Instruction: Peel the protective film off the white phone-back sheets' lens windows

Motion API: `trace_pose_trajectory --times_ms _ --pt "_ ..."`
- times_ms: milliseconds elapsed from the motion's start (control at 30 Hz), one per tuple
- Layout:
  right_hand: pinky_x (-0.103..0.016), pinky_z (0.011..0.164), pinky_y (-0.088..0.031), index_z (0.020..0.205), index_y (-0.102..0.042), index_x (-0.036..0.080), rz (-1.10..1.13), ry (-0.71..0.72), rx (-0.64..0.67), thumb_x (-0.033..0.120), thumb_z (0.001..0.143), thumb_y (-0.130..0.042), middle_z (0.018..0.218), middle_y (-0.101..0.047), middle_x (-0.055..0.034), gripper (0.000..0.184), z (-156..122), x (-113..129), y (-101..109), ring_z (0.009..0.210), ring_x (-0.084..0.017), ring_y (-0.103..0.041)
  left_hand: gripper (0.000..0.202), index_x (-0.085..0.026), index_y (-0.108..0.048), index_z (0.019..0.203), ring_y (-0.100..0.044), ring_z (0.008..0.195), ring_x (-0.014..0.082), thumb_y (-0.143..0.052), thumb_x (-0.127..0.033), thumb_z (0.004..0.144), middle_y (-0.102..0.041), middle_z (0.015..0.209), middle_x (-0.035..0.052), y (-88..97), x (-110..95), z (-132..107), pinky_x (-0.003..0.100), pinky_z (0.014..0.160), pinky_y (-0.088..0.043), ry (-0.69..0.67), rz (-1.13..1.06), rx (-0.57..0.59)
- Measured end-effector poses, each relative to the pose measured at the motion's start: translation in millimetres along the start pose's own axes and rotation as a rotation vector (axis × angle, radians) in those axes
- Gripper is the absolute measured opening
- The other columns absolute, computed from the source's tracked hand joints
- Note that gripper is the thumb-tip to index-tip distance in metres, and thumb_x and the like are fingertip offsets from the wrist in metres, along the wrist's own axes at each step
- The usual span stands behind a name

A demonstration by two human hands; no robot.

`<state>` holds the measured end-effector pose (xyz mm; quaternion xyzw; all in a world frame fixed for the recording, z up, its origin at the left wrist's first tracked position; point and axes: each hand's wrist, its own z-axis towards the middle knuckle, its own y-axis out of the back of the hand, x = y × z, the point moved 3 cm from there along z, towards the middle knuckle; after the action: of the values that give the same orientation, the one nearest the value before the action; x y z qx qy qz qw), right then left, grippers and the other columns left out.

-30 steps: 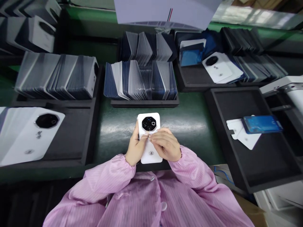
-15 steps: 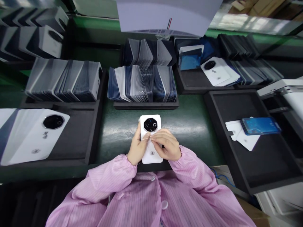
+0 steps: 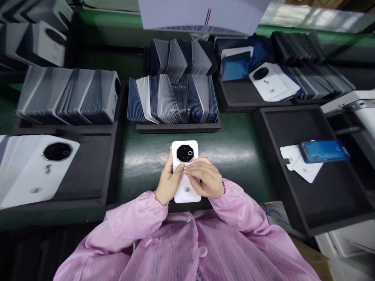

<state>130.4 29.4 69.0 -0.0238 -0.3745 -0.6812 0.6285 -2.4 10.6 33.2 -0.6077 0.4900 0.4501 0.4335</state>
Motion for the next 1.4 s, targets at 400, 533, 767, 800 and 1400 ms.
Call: trace_pose_trajectory --times_ms 400,533,767,800,1400 --pt "-0.037 0.077 -0.058 0.1 -0.06 0.018 -0.003 -0.014 -0.001 0.001 0.078 -0.061 0.084 -0.074 -0.0068 0.028 2 1 1 0.079 -0.017 -0.072 0.06 -0.021 -0.036 0.146 -0.049 0.131 0.025 -0.054 -0.031 0.089 -0.05 0.144 0.01 -0.9 -3 -1 0.039 0.111 -0.034 -0.003 0.003 0.002" --pt "-0.037 0.077 -0.059 0.1 -0.061 0.018 -0.015 -0.02 -0.014 0.0 0.078 -0.06 0.084 -0.074 -0.0073 0.028 2 1 3 0.079 -0.018 -0.072 0.059 -0.023 -0.037 0.145 -0.047 0.132 0.0247 -0.054 -0.032 0.089 -0.048 0.146 0.0093 -0.8 -2 -2 0.039 0.112 -0.033 -0.024 0.014 0.002" --pt "-0.039 0.082 -0.056 0.096 -0.061 0.017 -0.039 -0.023 -0.013 0.0 0.077 -0.061 0.084 -0.074 -0.0075 0.026 1 1 3 0.077 -0.017 -0.072 0.062 -0.022 -0.034 0.147 -0.053 0.127 0.0234 -0.055 -0.033 0.089 -0.052 0.142 0.0097 -0.2 -2 -3 0.037 0.108 -0.038 0.001 0.005 -0.003" --pt "-0.039 0.084 -0.056 0.096 -0.061 0.017 -0.047 -0.028 -0.014 0.0 0.077 -0.061 0.084 -0.074 -0.0071 0.025 1 1 3 0.077 -0.017 -0.072 0.063 -0.022 -0.034 0.147 -0.054 0.126 0.0233 -0.055 -0.033 0.089 -0.053 0.142 0.0095 -0.2 -1 -3 0.037 0.108 -0.039 0.009 0.001 0.0" --pt "-0.048 0.112 -0.037 0.132 -0.049 0.021 0.13 -0.567 -0.137 0.032 0.082 -0.068 0.143 -0.045 -0.0153 0.055 0 -22 15 0.135 -0.028 -0.043 0.066 -0.029 -0.034 0.147 -0.045 0.134 0.0251 -0.057 -0.042 0.086 -0.039 0.153 0.0035 -5.6 9 -13 0.035 0.106 -0.043 0.135 -0.238 0.01"
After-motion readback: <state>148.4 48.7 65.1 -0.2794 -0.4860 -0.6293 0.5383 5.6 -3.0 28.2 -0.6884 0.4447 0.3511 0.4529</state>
